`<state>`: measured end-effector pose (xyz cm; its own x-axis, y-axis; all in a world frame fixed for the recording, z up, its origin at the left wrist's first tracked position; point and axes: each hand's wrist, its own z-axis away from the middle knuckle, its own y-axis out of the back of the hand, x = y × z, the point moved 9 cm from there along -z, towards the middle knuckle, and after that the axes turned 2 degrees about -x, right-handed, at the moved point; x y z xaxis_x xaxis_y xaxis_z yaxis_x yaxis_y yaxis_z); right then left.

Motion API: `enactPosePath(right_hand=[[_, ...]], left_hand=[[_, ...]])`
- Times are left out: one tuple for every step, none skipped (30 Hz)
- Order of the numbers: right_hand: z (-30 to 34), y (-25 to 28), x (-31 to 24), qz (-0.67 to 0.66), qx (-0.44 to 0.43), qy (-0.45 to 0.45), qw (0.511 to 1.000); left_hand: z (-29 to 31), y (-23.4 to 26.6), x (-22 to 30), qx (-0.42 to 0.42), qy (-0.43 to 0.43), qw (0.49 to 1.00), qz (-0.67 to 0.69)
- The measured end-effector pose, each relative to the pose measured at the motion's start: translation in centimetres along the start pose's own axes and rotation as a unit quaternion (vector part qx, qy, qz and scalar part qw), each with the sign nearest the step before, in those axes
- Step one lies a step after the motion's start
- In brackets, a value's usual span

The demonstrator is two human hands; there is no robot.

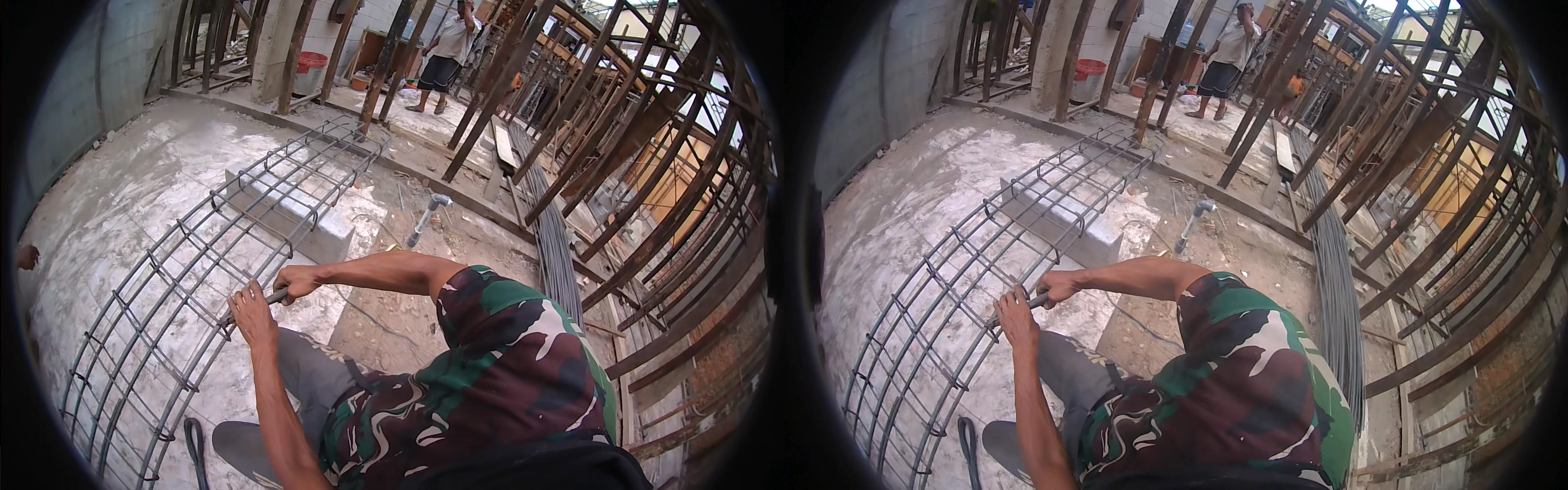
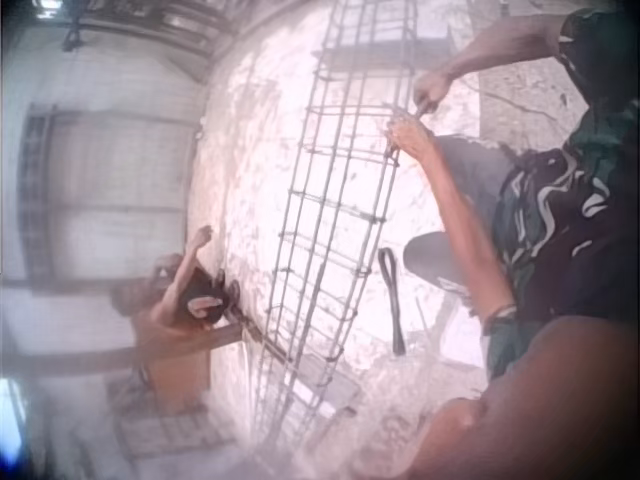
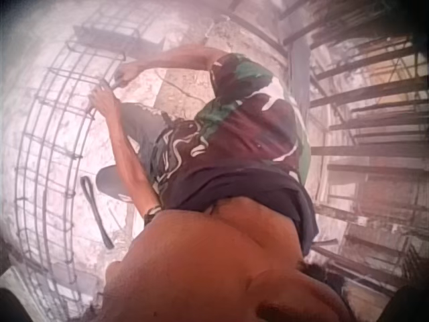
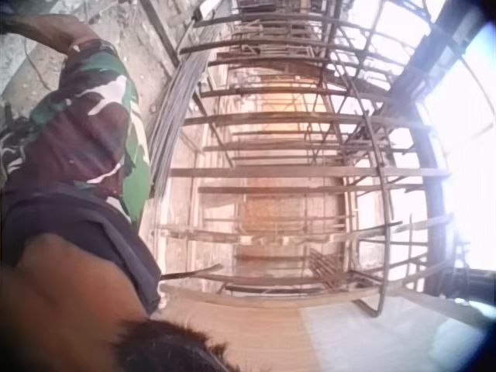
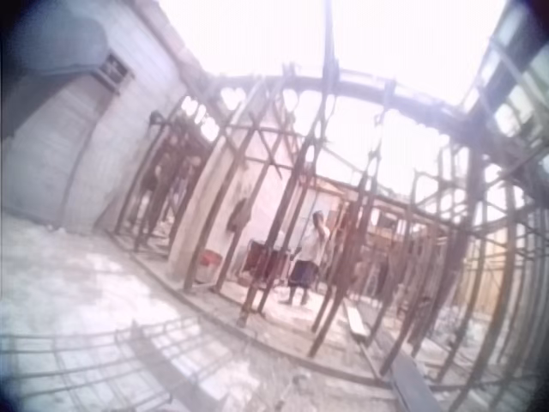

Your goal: The person secures rebar mesh for a concrete structure by twisting wire around the intersections using pliers.

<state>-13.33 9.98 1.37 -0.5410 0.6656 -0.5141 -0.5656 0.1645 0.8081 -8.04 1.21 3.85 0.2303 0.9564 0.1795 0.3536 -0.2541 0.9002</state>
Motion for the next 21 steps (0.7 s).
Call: enactPosePath(right_hand=[[0.1, -0.5, 0.3, -0.027, 0.000, 0.013, 1.000], [0.5, -1.0, 0.8, -0.055, 0.000, 0.025, 0.998], [3.6, -8.2, 3.3, -0.184, -0.077, -0.056, 0.978], [1.3, -5.1, 1.8, -0.227, -0.104, -0.092, 0.964], [-0.5, -2.1, 0.2, -0.271, -0.131, -0.129, 0.945], [0.8, -3.5, -0.1, -0.373, -0.191, -0.176, 0.891], [1.8, -4.8, -0.8, -0.472, -0.273, -0.167, 0.821], [2.6, -5.6, -1.7, -0.537, -0.334, -0.153, 0.760], [3.5, -5.9, -3.0, -0.592, -0.390, -0.135, 0.692], [3.4, -5.9, -2.2, -0.550, -0.358, -0.149, 0.739], [3.5, -5.8, -1.4, -0.506, -0.323, -0.162, 0.783], [3.6, -5.2, -0.9, -0.455, -0.287, -0.175, 0.825], [3.1, -3.1, -1.7, -0.272, -0.219, -0.135, 0.927], [2.7, -0.7, -3.6, -0.076, -0.138, -0.085, 0.984], [3.2, 1.7, -5.2, 0.121, -0.043, -0.038, 0.991], [3.8, 2.7, -5.2, 0.202, 0.051, -0.025, 0.978], [4.8, 3.0, -7.1, 0.334, 0.166, 0.071, 0.925], [5.5, 3.5, -9.3, 0.395, 0.218, 0.087, 0.888], [6.1, 4.0, -11.5, 0.452, 0.268, 0.104, 0.844], [5.2, 4.0, -10.7, 0.460, 0.262, 0.084, 0.844], [4.3, 4.3, -9.3, 0.473, 0.255, 0.060, 0.841]], left_hand=[[0.2, -0.3, 0.3, -0.001, -0.019, 1.000, 0.004], [0.5, -0.6, 0.8, -0.003, -0.038, 0.999, 0.009], [5.3, -3.7, 2.8, -0.039, -0.046, 0.997, 0.038], [2.4, -1.3, 0.6, 0.027, -0.057, 0.997, 0.034], [-0.3, 1.1, -1.4, 0.092, -0.071, 0.993, 0.031], [-0.3, 1.4, -0.7, 0.099, -0.092, 0.990, 0.029], [-0.2, 1.3, -0.3, 0.092, -0.091, 0.990, 0.058], [0.0, 1.2, 0.1, 0.084, -0.090, 0.989, 0.086], [0.0, 1.2, 0.3, 0.079, -0.087, 0.987, 0.113], [-0.2, 0.5, 0.5, 0.050, -0.085, 0.987, 0.126], [-0.5, -0.3, 0.6, 0.002, -0.094, 0.988, 0.126], [-1.0, -0.7, 0.4, -0.043, -0.100, 0.986, 0.127], [-1.0, -0.6, -0.1, -0.090, -0.099, 0.983, 0.127], [-1.2, 0.1, -0.7, -0.112, -0.101, 0.976, 0.160], [-1.9, -0.2, -0.6, -0.121, -0.088, 0.978, 0.146], [-2.4, -0.4, -0.5, -0.130, -0.074, 0.980, 0.132], [-3.0, -0.6, -0.5, -0.140, -0.060, 0.981, 0.117], [-3.5, 0.4, -0.8, -0.163, -0.029, 0.977, 0.136], [-3.7, 0.3, -1.1, -0.163, -0.028, 0.974, 0.153], [-3.9, 0.0, -1.8, -0.163, -0.026, 0.972, 0.169], [-4.3, 0.2, -1.5, -0.160, -0.029, 0.968, 0.190]])
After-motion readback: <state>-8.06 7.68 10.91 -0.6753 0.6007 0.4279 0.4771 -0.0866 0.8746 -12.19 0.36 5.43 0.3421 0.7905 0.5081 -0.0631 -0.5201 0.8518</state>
